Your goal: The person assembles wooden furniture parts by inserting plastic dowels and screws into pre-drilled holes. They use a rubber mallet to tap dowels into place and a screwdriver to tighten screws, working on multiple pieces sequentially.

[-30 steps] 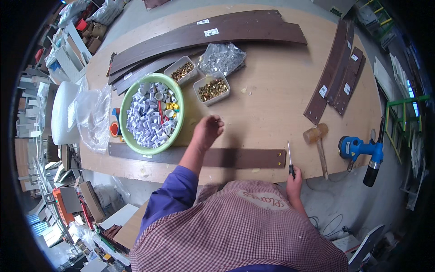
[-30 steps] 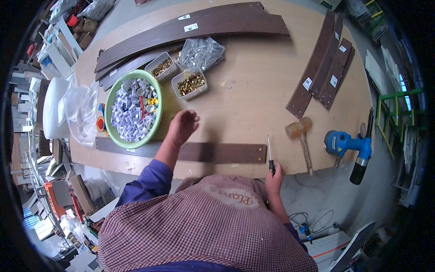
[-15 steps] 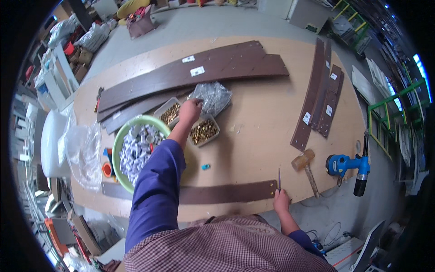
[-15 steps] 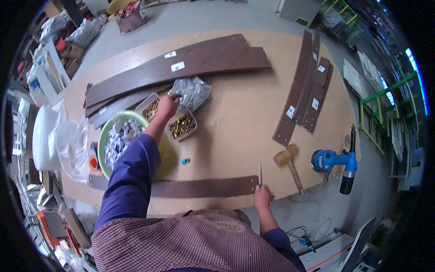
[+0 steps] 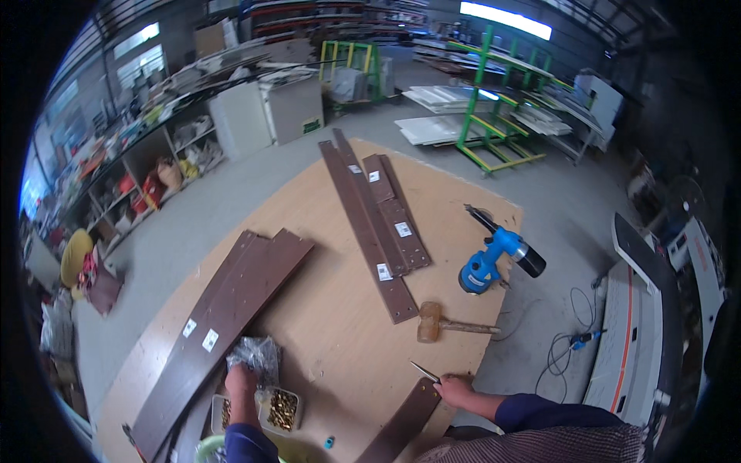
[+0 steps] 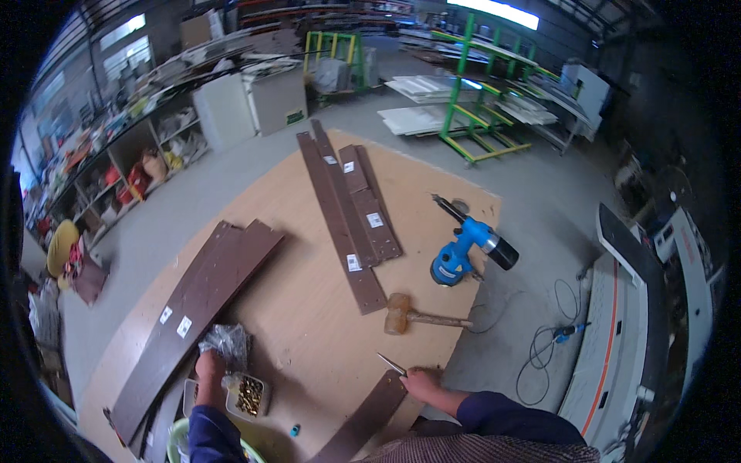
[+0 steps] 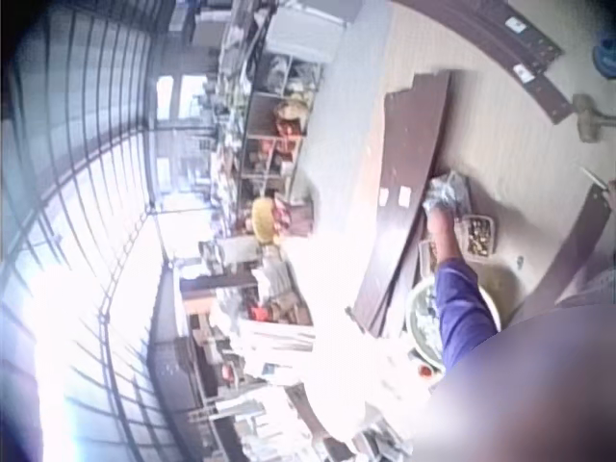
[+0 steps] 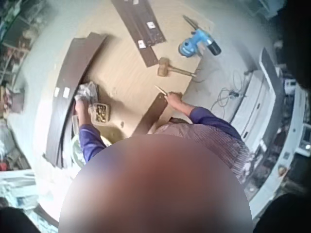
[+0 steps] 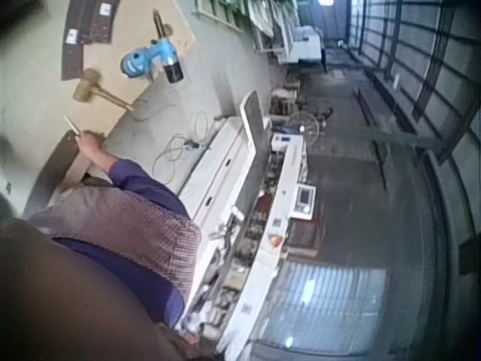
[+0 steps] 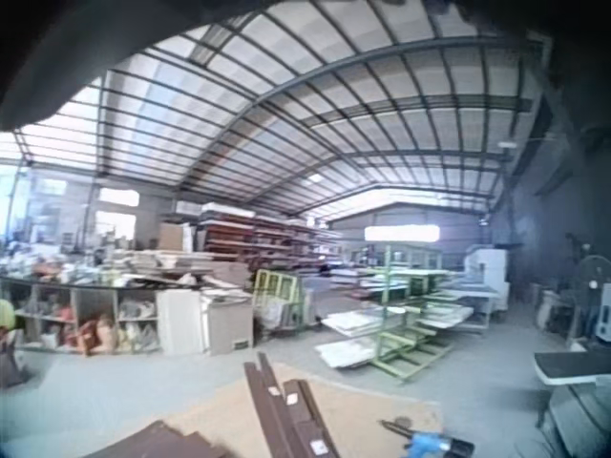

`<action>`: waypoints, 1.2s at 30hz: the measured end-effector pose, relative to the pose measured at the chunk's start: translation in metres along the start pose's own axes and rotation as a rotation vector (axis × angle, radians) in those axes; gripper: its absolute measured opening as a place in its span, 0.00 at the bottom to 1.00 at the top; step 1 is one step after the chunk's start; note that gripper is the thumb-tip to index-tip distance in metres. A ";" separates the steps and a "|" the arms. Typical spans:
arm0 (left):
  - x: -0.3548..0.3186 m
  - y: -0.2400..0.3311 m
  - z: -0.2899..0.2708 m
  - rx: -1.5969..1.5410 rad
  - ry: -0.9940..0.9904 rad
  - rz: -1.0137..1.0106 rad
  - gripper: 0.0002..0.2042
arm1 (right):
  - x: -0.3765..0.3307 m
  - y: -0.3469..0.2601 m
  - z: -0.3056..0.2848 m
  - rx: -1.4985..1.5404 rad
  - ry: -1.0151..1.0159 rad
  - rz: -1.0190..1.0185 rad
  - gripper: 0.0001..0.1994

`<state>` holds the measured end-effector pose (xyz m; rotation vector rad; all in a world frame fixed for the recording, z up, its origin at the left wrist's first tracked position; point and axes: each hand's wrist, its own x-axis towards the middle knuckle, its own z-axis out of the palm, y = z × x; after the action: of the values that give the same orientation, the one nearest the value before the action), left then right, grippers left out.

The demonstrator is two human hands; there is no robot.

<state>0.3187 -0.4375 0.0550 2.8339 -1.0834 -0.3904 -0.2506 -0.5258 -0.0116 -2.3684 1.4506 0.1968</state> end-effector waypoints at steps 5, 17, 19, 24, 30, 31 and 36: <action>0.000 0.013 0.013 0.004 0.127 0.005 0.16 | 0.001 -0.007 -0.010 0.185 -0.120 0.111 0.24; -0.012 -0.006 0.043 -0.371 0.439 -0.017 0.11 | 0.005 0.003 0.011 0.186 -0.048 0.097 0.23; -0.004 -0.021 0.048 -0.520 0.445 -0.011 0.12 | 0.007 0.006 0.021 0.178 0.008 0.070 0.23; -0.013 -0.033 0.035 -0.806 0.538 -0.308 0.19 | 0.012 0.010 0.031 -0.004 0.079 -0.084 0.23; -0.125 0.041 0.003 -1.838 0.205 -0.210 0.06 | 0.016 0.007 0.029 0.217 -0.082 0.132 0.22; -0.152 0.059 0.005 -1.909 0.034 -0.224 0.06 | 0.015 0.007 0.028 0.185 -0.076 0.102 0.22; -0.299 0.143 0.060 -2.032 -0.682 -0.430 0.05 | 0.012 0.009 0.007 0.229 -0.040 0.080 0.21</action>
<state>-0.0032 -0.3442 0.0831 0.9443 0.2102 -1.3890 -0.2526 -0.5368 -0.0237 -2.1157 1.4661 0.0922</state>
